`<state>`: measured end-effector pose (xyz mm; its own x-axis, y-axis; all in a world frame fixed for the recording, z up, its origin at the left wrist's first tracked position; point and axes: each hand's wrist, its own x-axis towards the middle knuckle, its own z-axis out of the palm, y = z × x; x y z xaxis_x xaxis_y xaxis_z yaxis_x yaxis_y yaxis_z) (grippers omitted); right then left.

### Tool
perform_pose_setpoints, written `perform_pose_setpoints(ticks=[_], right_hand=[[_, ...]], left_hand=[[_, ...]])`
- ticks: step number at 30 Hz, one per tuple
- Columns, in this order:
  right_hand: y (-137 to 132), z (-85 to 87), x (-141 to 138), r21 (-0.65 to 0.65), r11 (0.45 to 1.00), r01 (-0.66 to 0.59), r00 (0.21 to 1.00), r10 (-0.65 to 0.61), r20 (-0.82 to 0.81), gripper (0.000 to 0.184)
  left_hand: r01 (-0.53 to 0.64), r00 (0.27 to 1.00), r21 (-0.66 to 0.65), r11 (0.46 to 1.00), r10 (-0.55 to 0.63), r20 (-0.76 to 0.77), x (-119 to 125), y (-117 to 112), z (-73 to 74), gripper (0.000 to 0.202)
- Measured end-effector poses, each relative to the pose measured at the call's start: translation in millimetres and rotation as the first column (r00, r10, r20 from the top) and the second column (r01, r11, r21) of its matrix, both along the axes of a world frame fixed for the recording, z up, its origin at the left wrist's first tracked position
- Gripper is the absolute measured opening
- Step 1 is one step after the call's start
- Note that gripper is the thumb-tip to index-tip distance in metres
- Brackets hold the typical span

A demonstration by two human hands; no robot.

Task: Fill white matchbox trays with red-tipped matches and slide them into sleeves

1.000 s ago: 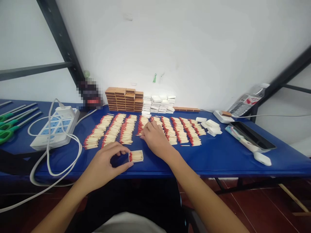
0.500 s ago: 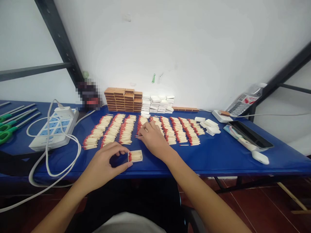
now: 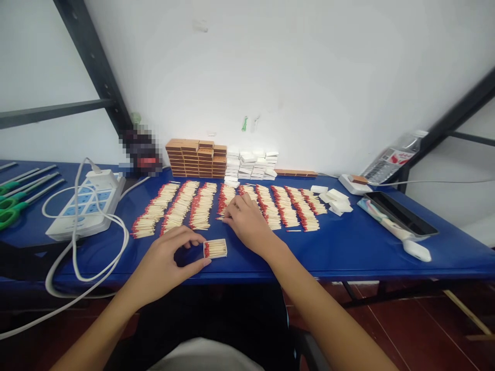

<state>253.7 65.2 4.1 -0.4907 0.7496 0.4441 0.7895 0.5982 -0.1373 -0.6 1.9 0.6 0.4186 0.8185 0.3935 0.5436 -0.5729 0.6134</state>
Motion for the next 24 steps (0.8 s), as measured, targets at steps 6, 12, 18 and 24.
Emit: perform_pose_setpoints(ticks=[6, 12, 18, 24], right_hand=[[2, -3.3, -1, -0.003, 1.0, -0.004, 1.0, 0.004, 0.021, 0.01], [-9, 5.5, 2, 0.025, 0.999, -0.027, 1.0, 0.028, -0.014, 0.012], [-48, 16.3, -2, 0.086, 0.996, -0.038, 0.997, 0.032, 0.077, 0.01], [-69, 6.5, -17, 0.169, 0.984, -0.054, 0.989, 0.03, 0.144, 0.014]], left_hand=[[0.002, 1.0, 0.005, 1.0, -0.002, -0.003, 0, 1, -0.4, 0.019], [0.005, 1.0, 0.005, 1.0, -0.006, 0.006, 0, 0, 0.4, 0.019], [0.004, 1.0, 0.009, 1.0, -0.004, 0.005, 0, -1, 1.1, 0.019], [0.004, 1.0, 0.015, 1.0, -0.004, -0.003, 0, -1, 0.2, 0.019]])
